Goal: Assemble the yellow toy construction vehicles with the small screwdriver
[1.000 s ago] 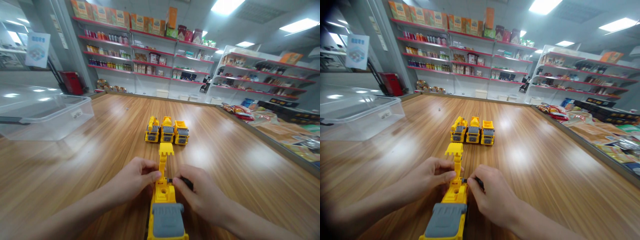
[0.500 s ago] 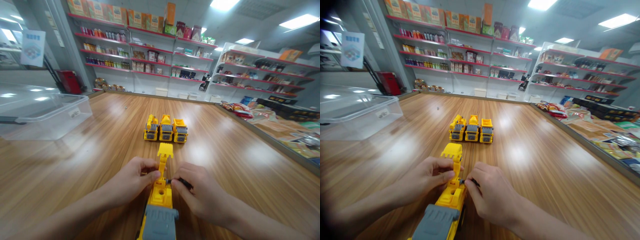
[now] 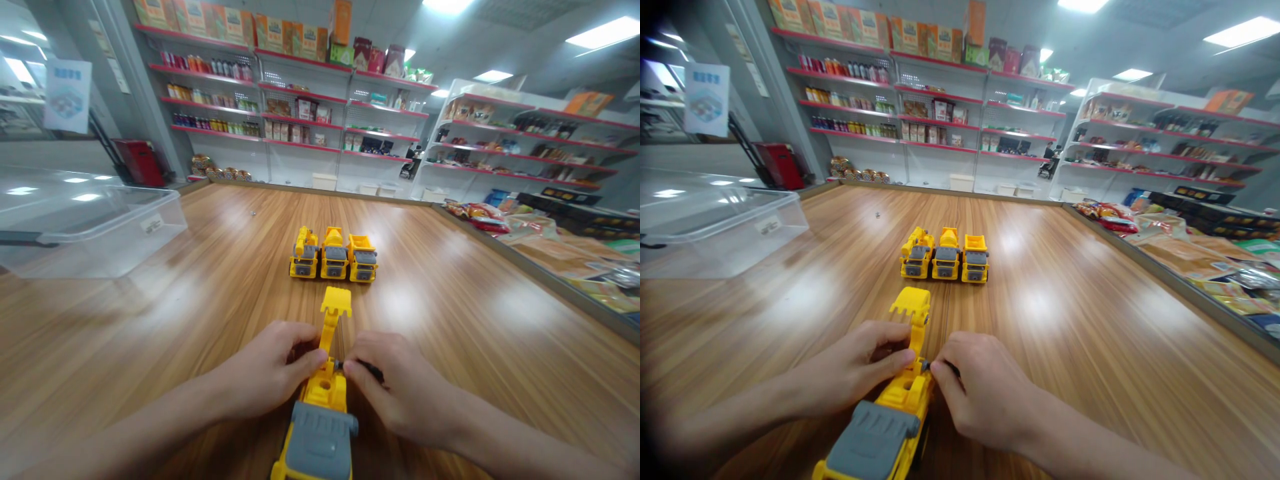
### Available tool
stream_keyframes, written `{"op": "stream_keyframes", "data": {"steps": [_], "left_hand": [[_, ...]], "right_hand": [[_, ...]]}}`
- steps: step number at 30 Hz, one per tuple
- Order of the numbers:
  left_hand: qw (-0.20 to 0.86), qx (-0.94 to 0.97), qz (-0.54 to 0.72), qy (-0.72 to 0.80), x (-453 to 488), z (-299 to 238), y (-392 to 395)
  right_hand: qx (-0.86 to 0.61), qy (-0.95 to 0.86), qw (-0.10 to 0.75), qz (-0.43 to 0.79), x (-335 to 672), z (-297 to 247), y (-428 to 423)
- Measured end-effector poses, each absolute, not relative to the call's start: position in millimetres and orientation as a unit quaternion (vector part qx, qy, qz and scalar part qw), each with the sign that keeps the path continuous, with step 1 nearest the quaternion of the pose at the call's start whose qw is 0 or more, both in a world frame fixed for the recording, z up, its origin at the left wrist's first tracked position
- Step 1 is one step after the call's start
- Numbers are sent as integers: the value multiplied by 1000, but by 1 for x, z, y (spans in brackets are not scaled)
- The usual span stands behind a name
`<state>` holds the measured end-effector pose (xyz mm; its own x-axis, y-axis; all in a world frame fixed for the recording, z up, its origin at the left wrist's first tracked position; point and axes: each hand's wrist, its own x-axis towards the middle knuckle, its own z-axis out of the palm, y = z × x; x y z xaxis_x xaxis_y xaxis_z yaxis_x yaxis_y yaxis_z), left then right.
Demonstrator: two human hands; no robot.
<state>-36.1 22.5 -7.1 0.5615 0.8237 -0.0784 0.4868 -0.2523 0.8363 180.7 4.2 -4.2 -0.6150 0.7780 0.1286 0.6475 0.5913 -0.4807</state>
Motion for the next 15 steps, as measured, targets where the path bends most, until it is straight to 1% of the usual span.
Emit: {"op": "stream_keyframes", "data": {"steps": [6,15], "left_hand": [[359,817,200,404,-37,-5,20],[325,847,183,378,-40,-6,19]], "right_hand": [[-398,-886,156,180,183,-2,2],[-382,-888,182,181,184,0,3]]}}
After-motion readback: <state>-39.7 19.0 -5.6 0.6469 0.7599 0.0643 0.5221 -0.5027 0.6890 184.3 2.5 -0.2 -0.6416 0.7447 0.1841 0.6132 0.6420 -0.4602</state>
